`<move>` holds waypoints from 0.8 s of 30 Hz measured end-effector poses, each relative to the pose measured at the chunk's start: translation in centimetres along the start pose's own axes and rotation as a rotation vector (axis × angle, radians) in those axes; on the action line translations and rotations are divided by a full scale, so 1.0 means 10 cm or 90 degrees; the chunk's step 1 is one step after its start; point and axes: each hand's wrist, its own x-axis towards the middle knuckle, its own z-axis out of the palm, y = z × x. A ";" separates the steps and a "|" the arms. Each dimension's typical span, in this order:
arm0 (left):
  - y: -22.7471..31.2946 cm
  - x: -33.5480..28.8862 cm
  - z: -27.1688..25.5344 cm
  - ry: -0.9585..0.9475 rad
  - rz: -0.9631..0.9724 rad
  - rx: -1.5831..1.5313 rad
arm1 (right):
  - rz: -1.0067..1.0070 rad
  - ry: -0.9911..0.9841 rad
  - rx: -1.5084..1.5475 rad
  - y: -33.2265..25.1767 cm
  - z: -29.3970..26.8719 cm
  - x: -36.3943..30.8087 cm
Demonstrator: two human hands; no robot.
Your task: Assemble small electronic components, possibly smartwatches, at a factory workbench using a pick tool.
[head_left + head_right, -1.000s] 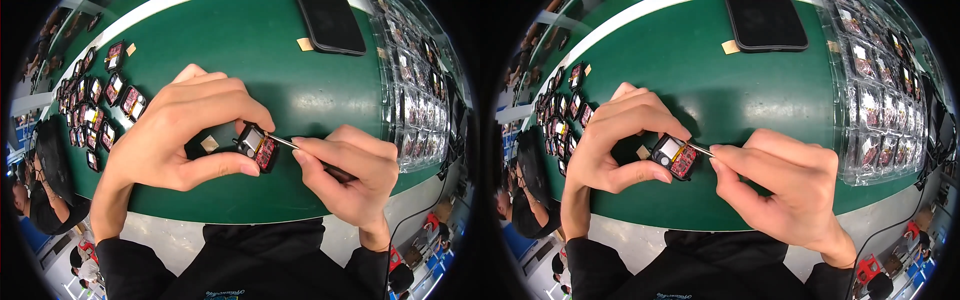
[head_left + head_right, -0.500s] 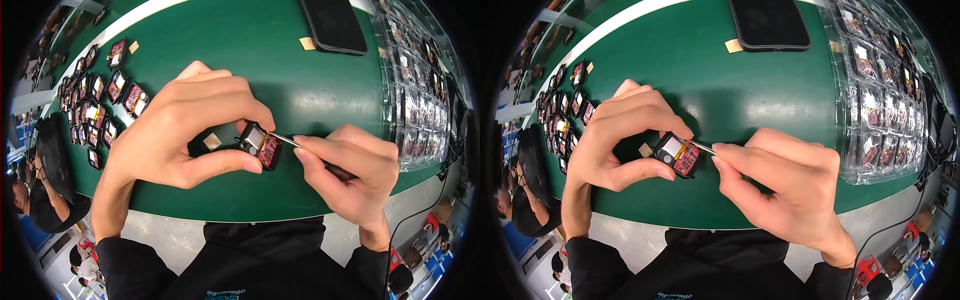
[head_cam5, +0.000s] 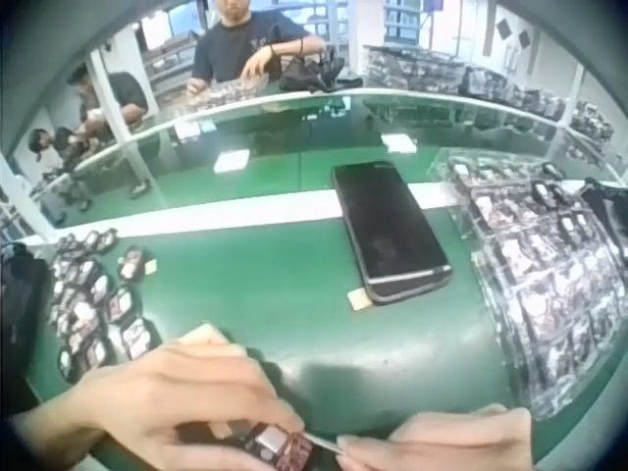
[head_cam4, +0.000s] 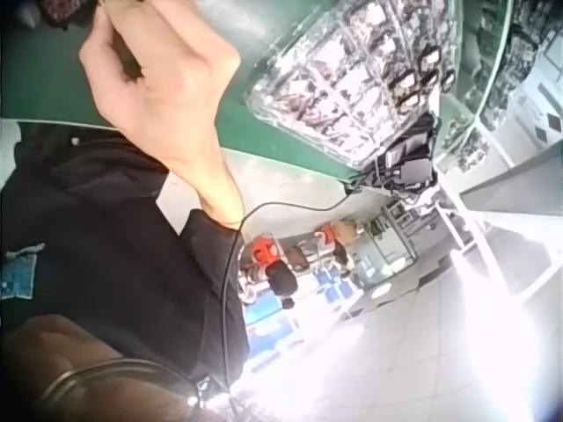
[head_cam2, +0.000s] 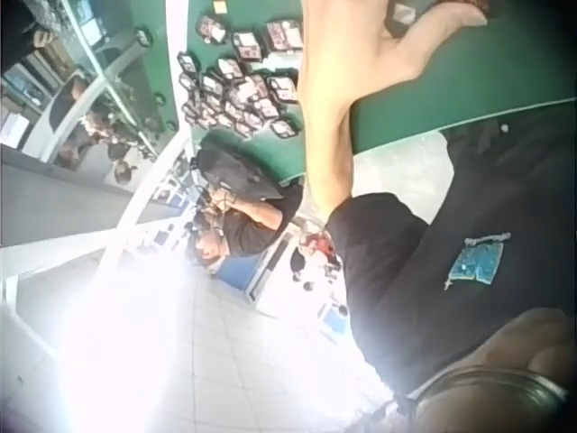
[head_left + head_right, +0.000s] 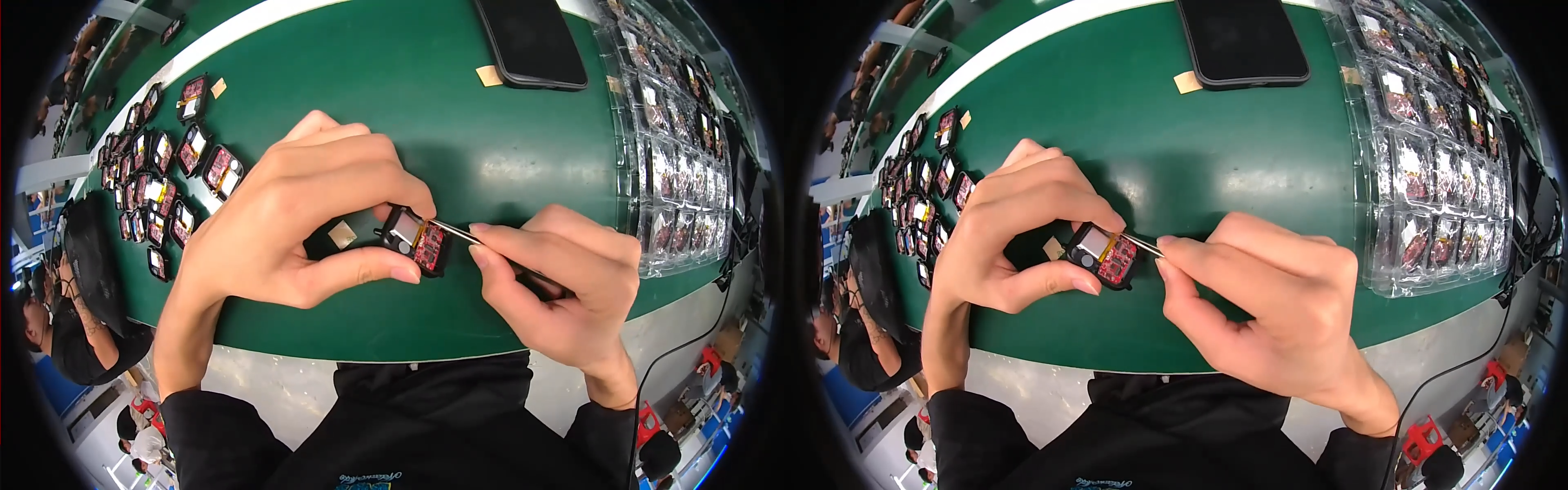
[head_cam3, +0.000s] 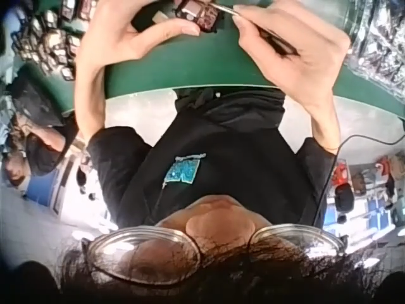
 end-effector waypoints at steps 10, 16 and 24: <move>0.02 -0.03 0.02 0.035 -0.011 -0.016 | 0.059 0.066 0.039 -0.10 -0.05 0.01; 0.07 -0.08 0.02 0.031 0.002 0.007 | 0.125 0.117 0.121 -0.12 0.11 -0.08; 0.10 -0.09 0.00 0.008 -0.034 -0.110 | 0.018 -0.019 -0.090 -0.24 0.16 0.03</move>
